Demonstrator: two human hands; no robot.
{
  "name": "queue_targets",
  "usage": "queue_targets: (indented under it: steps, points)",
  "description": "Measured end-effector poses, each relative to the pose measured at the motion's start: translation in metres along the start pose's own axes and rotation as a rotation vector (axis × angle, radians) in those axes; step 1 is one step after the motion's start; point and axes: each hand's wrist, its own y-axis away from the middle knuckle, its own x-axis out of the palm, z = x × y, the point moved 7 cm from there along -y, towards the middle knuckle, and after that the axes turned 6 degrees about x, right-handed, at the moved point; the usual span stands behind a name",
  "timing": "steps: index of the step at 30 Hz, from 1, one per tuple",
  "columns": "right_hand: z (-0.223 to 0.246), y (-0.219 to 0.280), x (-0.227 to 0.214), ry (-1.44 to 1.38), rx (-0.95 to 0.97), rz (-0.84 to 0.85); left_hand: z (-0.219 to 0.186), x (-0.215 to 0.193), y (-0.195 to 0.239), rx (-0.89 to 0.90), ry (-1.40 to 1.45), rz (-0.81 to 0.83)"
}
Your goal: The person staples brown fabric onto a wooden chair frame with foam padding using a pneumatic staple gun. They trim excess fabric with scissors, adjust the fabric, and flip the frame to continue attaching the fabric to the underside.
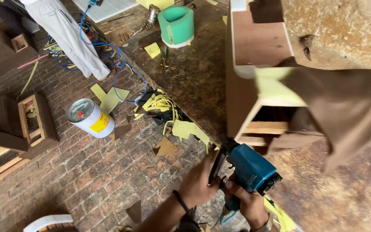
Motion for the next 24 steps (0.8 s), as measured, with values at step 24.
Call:
queue_targets:
  steps: [24]
  points:
    - [0.015, -0.271, 0.135, -0.629, -0.113, 0.032, 0.181, -0.14, -0.192, 0.356, -0.372, -0.044]
